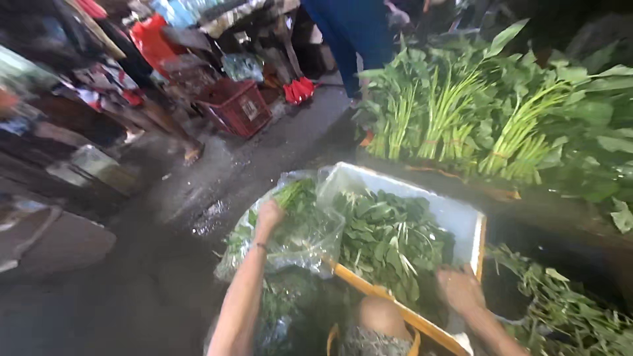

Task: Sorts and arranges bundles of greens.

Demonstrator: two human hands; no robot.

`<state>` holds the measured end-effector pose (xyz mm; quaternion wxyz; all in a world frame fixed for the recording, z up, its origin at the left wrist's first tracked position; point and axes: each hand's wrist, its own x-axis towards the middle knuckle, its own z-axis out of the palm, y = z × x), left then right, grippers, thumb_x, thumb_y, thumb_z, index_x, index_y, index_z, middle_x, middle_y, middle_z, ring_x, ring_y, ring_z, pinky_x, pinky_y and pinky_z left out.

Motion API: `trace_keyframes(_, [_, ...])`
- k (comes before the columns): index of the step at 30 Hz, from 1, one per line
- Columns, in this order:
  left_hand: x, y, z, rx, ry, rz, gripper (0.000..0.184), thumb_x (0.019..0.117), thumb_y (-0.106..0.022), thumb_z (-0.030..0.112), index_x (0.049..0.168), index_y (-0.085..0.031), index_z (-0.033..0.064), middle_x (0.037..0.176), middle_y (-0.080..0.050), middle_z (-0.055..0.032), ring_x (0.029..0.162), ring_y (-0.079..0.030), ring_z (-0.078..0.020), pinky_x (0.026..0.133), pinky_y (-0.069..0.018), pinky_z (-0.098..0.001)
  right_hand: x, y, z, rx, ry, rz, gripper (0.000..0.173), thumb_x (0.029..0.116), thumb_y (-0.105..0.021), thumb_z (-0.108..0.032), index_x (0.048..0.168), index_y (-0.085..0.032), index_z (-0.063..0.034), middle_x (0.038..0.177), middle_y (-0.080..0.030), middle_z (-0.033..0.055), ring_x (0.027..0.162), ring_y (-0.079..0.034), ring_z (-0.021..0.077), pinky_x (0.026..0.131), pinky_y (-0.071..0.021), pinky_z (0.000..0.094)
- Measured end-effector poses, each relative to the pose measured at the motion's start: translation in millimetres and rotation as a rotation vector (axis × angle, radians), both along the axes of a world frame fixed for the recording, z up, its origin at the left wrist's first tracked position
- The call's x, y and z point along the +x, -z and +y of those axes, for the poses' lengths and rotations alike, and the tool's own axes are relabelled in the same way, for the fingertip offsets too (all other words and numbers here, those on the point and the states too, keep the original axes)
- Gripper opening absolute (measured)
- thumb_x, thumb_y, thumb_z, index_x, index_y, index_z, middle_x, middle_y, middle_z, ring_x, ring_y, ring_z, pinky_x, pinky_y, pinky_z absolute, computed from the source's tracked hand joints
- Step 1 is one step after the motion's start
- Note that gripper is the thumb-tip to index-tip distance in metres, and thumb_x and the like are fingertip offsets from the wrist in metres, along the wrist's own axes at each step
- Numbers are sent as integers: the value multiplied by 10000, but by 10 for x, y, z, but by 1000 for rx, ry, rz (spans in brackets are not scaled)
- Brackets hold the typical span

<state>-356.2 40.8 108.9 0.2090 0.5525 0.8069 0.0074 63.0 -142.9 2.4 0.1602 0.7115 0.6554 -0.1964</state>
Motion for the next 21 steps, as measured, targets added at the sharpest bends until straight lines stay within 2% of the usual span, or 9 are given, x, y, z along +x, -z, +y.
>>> trace_keyframes(3, [261,-48,-276,85,1,65,515,969,-652,184,1405,-522,-56,1323,-599,-325,1267,-573,-473,1053,-460,-613,11,42,-11,33,13,69,292,993,-583,-134,1200,-689,42,1271,-674,232,1266,-591,393,1150,-307,591])
trace_keyframes(7, [554,47,-585,83,16,138,538,985,-628,132,1460,-449,-46,1300,-612,-327,1219,-607,-486,1011,-493,-611,25,-1,-42,0,22,103,281,965,-627,-104,1197,-689,42,1287,-663,235,1277,-578,398,1152,-303,596])
trace_keyframes(10, [660,199,-742,106,53,234,506,976,-618,70,1447,-466,-34,1307,-619,-295,1196,-630,-457,979,-523,-584,22,26,-38,4,4,105,268,965,-614,-101,1178,-698,40,1259,-675,237,1248,-594,403,1135,-319,598])
trace_keyframes(13, [528,117,-436,93,49,211,570,903,-697,122,1410,-502,-52,1286,-628,-307,1196,-626,-468,975,-520,-605,1,14,12,8,8,106,264,970,-599,-92,1179,-698,37,1256,-677,237,1247,-597,408,1136,-321,611])
trace_keyframes(15, [265,-82,-89,52,5,132,560,926,-699,201,1371,-528,-92,1339,-579,-339,1267,-571,-482,1036,-477,-616,4,17,-3,5,2,97,255,980,-585,-69,1185,-695,34,1271,-671,233,1254,-592,409,1135,-321,611])
trace_keyframes(17, [48,-281,258,75,-12,77,526,936,-705,199,1326,-552,-119,1351,-558,-363,1294,-541,-495,1063,-442,-629,-20,-13,-7,6,-3,109,264,992,-570,-52,1214,-683,35,1299,-659,232,1265,-587,411,1134,-320,614])
trace_keyframes(19, [257,-502,518,73,19,84,518,948,-683,182,1367,-536,-86,1399,-534,-341,1336,-511,-480,1084,-426,-622,-36,-88,9,16,17,151,301,998,-574,-57,1271,-661,35,1333,-643,236,1284,-573,417,1149,-297,619])
trace_keyframes(21, [765,-520,574,27,96,146,476,981,-627,193,1374,-550,-65,1422,-535,-312,1353,-505,-462,1083,-426,-620,-31,-103,-27,35,37,164,324,1002,-573,-82,1296,-652,29,1354,-637,222,1297,-570,402,1158,-298,599])
